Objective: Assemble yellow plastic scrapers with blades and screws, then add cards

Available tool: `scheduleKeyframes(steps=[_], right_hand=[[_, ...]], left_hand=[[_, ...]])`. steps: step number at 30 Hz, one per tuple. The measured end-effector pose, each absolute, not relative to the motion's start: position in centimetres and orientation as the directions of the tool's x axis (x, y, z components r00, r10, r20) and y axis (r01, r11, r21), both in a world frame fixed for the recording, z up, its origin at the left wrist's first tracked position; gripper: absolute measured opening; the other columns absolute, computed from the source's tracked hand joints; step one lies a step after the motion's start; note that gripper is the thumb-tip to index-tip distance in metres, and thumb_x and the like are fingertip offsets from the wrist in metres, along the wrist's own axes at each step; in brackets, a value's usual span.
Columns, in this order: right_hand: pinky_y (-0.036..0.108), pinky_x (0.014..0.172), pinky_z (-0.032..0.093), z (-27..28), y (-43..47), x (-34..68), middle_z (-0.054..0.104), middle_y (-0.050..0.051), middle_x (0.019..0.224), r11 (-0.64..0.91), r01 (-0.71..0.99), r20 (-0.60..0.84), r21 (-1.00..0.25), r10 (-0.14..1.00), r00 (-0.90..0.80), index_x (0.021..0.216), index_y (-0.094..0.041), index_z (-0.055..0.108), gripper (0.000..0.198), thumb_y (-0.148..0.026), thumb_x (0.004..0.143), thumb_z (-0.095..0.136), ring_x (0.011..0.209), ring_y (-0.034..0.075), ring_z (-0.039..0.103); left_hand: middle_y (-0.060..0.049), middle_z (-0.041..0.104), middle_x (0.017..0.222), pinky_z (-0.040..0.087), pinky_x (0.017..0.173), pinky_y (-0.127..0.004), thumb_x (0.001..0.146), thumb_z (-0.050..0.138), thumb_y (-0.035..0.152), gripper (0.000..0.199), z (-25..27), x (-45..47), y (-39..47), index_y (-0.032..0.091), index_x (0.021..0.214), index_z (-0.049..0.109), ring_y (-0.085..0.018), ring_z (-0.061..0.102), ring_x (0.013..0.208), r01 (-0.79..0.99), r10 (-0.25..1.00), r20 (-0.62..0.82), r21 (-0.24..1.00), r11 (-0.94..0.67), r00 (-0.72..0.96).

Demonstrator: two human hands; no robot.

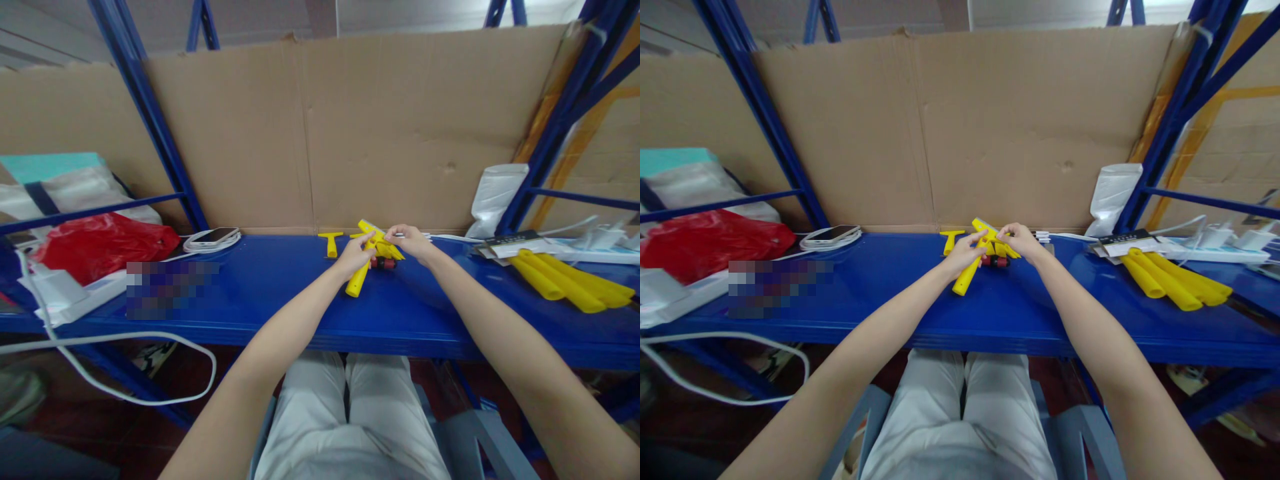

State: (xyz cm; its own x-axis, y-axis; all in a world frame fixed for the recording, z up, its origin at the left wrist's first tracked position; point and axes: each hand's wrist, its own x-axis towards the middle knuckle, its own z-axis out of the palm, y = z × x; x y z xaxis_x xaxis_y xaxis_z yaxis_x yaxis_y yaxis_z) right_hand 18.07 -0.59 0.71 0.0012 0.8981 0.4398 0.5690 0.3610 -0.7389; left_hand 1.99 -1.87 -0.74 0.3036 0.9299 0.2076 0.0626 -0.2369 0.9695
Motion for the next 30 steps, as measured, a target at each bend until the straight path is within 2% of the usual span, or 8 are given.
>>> scheduleKeyframes(steps=[5, 14, 19, 26, 30], right_hand=[[0.025, 0.067, 0.043, 0.6, -0.3, 18.1, 0.06, 0.001, 0.066, 0.37, 0.58, 0.458, -0.726, 0.889, 0.007, 0.063, -0.016, 0.059, 0.014, -0.029, 0.069, 0.06, 0.067, 0.013, 0.053], [0.023, 0.062, 0.04, 0.5, -0.6, 17.4, 0.059, 0.0, 0.066, 0.294, 0.478, 0.375, -0.828, 0.924, 0.082, 0.065, -0.016, 0.056, 0.008, -0.023, 0.066, 0.058, 0.062, 0.01, 0.05], [0.025, 0.064, 0.041, 0.6, -0.6, 17.3, 0.057, 0.0, 0.066, 0.306, 0.443, 0.377, -0.843, 0.923, 0.08, 0.066, -0.016, 0.055, 0.009, -0.025, 0.065, 0.058, 0.064, 0.011, 0.05], [0.024, 0.067, 0.042, 0.5, -0.4, 16.5, 0.052, -0.003, 0.071, 0.284, 0.28, 0.338, -0.917, 0.927, 0.165, 0.074, -0.018, 0.047, 0.016, -0.016, 0.061, 0.057, 0.064, 0.009, 0.05], [0.024, 0.067, 0.043, 0.7, -1.0, 16.0, 0.054, -0.002, 0.078, 0.26, 0.181, 0.292, -0.948, 0.939, 0.182, 0.083, -0.019, 0.046, 0.025, -0.015, 0.061, 0.058, 0.068, 0.009, 0.052]], left_hand=[[0.003, 0.057, 0.059, 0.041, 0.047, -0.019, 0.077, 0.049, 0.003, 0.06, -0.6, 2.0, -2.2, 0.017, 0.135, 0.044, -0.005, 0.045, 0.042, 0.085, 0.92, 0.223, 0.961, -0.262, 0.321], [0.005, 0.053, 0.054, 0.04, 0.045, -0.018, 0.076, 0.048, 0.001, 0.064, -0.9, 1.8, -1.8, 0.015, 0.137, 0.039, -0.005, 0.044, 0.04, 0.101, 0.908, 0.257, 0.947, -0.305, 0.332], [0.003, 0.057, 0.058, 0.041, 0.047, -0.018, 0.076, 0.049, 0.002, 0.063, -1.0, 1.8, -1.6, 0.015, 0.137, 0.04, -0.006, 0.047, 0.042, 0.082, 0.9, 0.281, 0.942, -0.324, 0.332], [0.005, 0.053, 0.052, 0.04, 0.044, -0.017, 0.075, 0.049, 0.0, 0.064, -0.9, 1.8, -1.7, 0.014, 0.137, 0.04, -0.005, 0.044, 0.039, 0.052, 0.903, 0.286, 0.947, -0.318, 0.321], [0.002, 0.06, 0.059, 0.041, 0.045, -0.017, 0.075, 0.05, 0.001, 0.064, -1.0, 1.8, -1.6, 0.013, 0.137, 0.04, -0.005, 0.045, 0.039, 0.07, 0.904, 0.286, 0.944, -0.323, 0.316]])
